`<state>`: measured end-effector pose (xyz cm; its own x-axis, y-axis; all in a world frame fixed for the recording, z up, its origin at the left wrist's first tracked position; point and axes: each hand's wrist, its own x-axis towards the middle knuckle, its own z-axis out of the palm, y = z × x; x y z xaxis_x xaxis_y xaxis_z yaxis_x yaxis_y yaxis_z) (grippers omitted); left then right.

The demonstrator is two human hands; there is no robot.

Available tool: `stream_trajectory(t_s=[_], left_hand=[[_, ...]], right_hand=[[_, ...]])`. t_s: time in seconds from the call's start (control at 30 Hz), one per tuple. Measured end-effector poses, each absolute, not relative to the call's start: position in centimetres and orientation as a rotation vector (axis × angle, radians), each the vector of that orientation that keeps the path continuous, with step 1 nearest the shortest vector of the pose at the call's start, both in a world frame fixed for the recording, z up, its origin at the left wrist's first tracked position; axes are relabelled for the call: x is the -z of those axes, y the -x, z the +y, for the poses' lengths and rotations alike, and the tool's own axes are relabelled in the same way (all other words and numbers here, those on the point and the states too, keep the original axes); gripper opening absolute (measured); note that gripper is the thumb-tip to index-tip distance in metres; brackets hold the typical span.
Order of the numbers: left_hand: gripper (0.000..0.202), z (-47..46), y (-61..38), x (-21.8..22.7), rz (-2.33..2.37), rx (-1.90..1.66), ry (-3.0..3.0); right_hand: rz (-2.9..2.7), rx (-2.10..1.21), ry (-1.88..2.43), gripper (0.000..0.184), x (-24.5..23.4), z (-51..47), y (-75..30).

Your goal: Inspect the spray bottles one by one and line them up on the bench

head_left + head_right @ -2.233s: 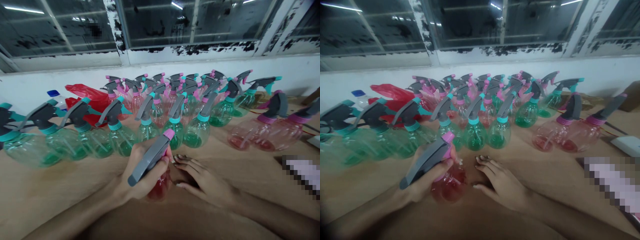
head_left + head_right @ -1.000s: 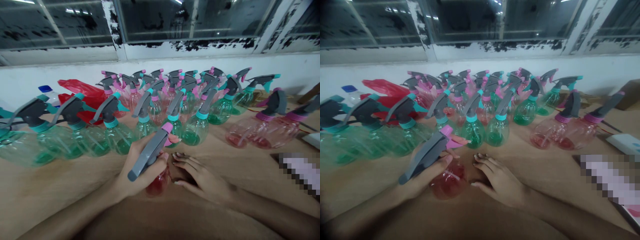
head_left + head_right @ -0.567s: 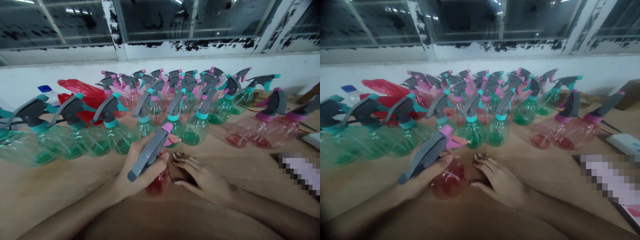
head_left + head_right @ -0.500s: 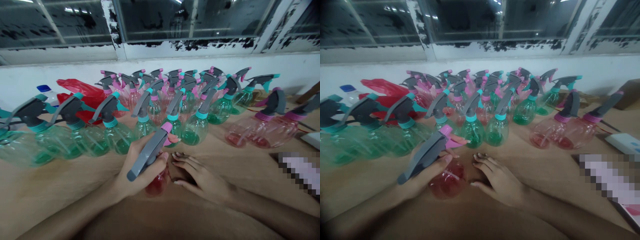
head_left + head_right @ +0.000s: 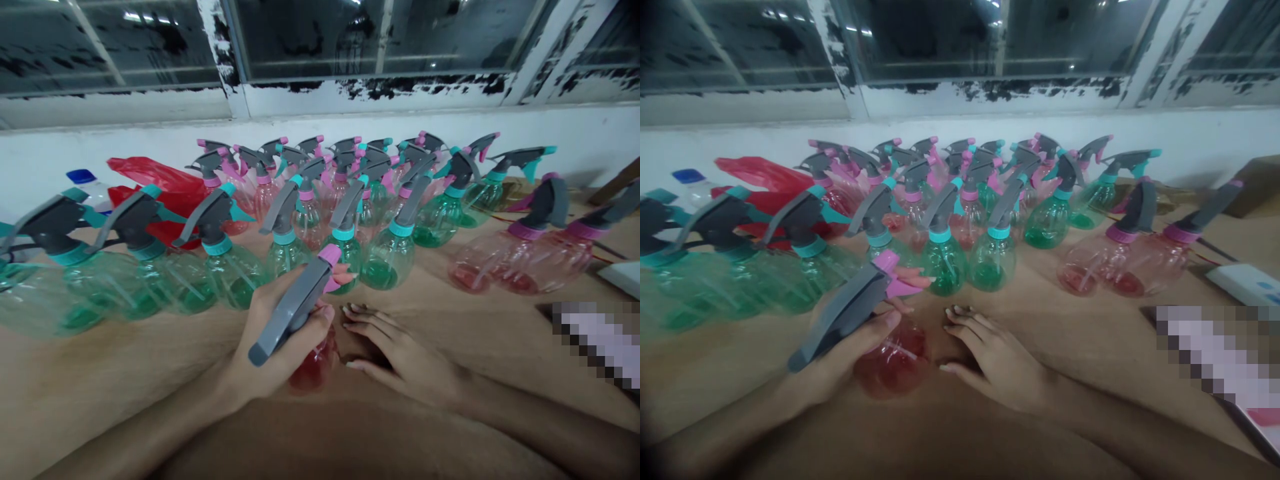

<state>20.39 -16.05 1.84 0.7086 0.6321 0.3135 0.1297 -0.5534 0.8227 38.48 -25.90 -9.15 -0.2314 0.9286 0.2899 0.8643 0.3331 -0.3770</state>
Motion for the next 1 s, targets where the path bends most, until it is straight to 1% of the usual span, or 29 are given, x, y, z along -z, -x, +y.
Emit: stream_trajectory(t_s=[0.23,0.43,0.63,0.8,0.93,1.0], left_hand=[[0.007,-16.02,-20.16,-1.91,0.612,-0.759,-2.147],[0.011,-16.00,-20.20,-2.30,0.599,-0.773,-2.163],[0.011,-15.90,-20.15,-2.09,0.608,-0.778,-2.208],[0.002,-15.97,-20.13,-1.72,0.686,-0.834,-2.233],[0.002,-16.09,-20.16,-1.79,0.727,-0.807,-2.244],[0.006,-16.07,-20.22,-1.90,0.730,-0.806,-2.252]], right_hand=[[-2.115,-0.182,1.556,0.045,9.14,-25.93,-38.44],[-2.128,-0.164,1.568,0.045,9.06,-25.91,-38.39],[-2.102,-0.186,1.562,0.044,8.93,-25.95,-38.33],[-2.116,-0.193,1.572,0.045,8.93,-25.96,-38.39],[-2.099,-0.194,1.560,0.045,8.99,-25.98,-38.40],[-2.096,-0.204,1.565,0.046,8.97,-26.00,-38.40]])
